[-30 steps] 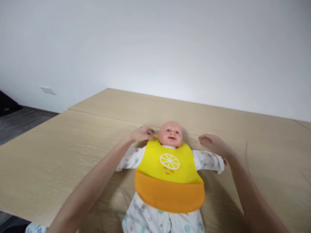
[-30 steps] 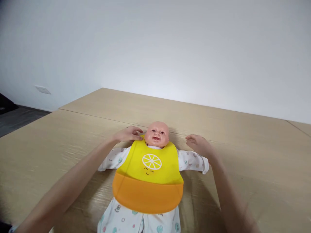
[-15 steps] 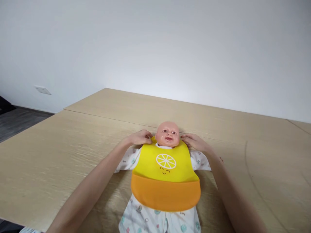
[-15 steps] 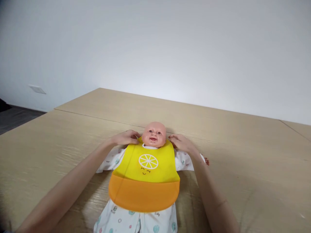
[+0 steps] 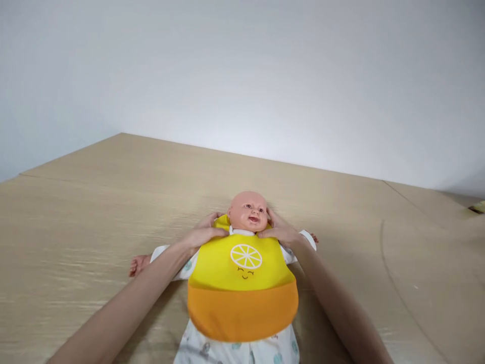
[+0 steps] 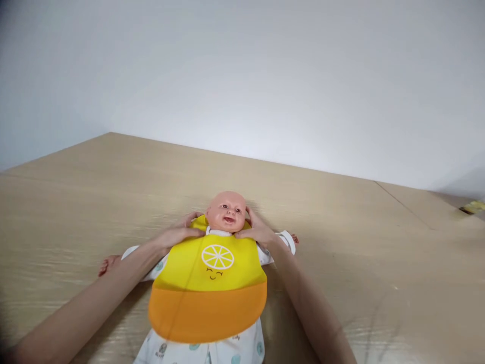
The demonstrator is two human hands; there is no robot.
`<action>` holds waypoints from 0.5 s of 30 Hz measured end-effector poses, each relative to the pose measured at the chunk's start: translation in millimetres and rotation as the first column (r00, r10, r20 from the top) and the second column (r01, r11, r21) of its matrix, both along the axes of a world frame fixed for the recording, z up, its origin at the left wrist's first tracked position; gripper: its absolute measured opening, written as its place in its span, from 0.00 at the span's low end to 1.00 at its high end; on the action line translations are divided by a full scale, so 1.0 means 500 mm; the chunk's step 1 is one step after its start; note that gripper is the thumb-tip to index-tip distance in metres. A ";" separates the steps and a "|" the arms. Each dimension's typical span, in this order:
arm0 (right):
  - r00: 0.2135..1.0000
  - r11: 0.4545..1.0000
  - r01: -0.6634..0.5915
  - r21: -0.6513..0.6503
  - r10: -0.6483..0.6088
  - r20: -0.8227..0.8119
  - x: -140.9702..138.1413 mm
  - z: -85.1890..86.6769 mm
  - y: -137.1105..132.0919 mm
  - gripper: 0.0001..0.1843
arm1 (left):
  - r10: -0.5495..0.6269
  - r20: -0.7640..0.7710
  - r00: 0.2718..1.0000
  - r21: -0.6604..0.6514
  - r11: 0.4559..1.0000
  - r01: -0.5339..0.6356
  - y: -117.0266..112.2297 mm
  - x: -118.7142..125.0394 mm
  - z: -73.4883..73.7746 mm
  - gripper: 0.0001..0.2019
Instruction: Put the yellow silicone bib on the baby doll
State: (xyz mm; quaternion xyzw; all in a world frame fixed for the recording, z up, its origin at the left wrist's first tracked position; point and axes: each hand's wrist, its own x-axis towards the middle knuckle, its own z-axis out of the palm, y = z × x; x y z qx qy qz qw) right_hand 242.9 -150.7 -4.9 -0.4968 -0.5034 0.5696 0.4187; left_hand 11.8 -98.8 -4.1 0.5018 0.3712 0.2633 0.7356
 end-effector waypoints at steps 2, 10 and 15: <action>0.999 0.999 0.008 -0.041 -0.009 -0.032 0.009 0.003 -0.020 0.47 | 0.030 0.071 0.997 -0.009 1.000 -0.029 -0.021 0.015 0.005 0.21; 0.960 0.951 0.278 -0.133 -0.269 0.080 0.070 0.031 -0.203 0.34 | -0.034 0.231 0.972 -0.119 0.991 0.063 -0.144 0.082 0.042 0.21; 0.887 0.874 0.460 -0.157 -0.448 0.111 0.067 0.016 -0.327 0.29 | -0.019 0.222 0.975 -0.061 0.998 0.033 -0.225 0.105 0.010 0.11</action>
